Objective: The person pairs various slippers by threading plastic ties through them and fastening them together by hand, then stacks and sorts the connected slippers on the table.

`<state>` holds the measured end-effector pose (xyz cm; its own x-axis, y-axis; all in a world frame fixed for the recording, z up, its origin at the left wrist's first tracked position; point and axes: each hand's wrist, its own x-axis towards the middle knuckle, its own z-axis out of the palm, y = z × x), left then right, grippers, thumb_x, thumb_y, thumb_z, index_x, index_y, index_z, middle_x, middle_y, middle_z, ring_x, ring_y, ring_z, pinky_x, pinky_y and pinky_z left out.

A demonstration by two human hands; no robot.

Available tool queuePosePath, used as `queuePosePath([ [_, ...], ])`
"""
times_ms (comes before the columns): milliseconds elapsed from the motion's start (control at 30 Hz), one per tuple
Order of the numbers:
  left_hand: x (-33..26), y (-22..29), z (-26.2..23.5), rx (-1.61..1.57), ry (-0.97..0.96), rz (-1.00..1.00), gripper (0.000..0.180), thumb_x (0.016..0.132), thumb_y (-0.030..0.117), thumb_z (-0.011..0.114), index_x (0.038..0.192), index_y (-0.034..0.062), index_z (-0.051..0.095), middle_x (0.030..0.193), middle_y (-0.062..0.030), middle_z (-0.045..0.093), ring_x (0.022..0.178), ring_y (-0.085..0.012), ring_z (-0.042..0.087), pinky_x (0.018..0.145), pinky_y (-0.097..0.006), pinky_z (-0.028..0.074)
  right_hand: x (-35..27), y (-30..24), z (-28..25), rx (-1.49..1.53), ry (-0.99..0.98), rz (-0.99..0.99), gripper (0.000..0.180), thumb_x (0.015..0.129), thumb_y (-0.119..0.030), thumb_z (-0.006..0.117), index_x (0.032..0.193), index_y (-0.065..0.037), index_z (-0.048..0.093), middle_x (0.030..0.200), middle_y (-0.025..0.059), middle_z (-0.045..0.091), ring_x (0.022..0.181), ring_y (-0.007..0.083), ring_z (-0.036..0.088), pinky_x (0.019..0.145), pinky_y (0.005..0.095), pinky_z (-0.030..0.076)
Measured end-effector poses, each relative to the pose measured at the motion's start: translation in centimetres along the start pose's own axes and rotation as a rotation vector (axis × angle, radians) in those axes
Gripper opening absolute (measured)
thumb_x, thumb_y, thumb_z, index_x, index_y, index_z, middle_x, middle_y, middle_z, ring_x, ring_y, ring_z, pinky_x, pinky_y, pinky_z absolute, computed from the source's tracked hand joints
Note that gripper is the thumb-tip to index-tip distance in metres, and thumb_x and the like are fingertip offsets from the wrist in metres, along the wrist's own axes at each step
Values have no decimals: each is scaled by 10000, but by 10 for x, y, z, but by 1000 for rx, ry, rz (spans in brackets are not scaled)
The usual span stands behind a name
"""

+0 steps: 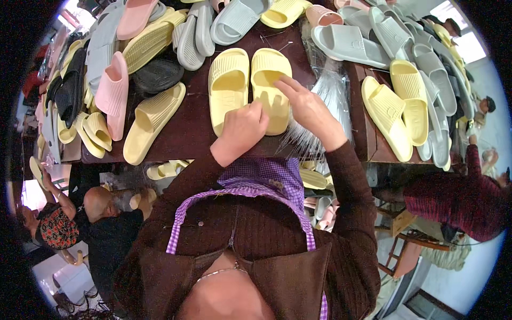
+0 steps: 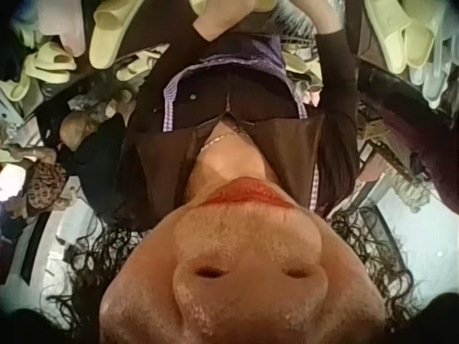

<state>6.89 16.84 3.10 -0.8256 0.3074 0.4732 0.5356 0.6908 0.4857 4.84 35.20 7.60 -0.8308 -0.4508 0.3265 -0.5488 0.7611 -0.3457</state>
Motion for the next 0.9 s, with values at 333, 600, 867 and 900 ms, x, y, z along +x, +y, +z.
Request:
queuePosePath([
  [333,26,-10,20,225,25,-28,92,759,109,565,746,19,551,575,-128,602,491,-246,630,440,-377,498,16,35,-21,77,90,122,273,826,27,522,1076,-14,624,1000,190,658,874,349,646,735,370,513],
  [600,42,0,28,253,12,69,64,732,70,567,739,8,552,581,-135,605,500,-252,634,445,-360,499,90,80,5,23,55,276,208,810,-163,598,908,2,677,836,191,673,776,335,651,719,378,508],
  [867,25,4,24,233,38,189,52,711,60,574,731,20,547,612,-125,605,521,-233,637,456,-330,495,126,101,22,59,-70,283,234,800,-198,599,893,-1,685,840,190,673,787,336,652,712,379,505],
  [900,25,4,23,211,38,180,45,714,45,566,730,12,540,611,-135,601,516,-244,635,462,-333,499,130,101,24,32,-60,246,238,801,-203,598,895,-3,686,845,190,673,793,339,650,718,386,504],
])
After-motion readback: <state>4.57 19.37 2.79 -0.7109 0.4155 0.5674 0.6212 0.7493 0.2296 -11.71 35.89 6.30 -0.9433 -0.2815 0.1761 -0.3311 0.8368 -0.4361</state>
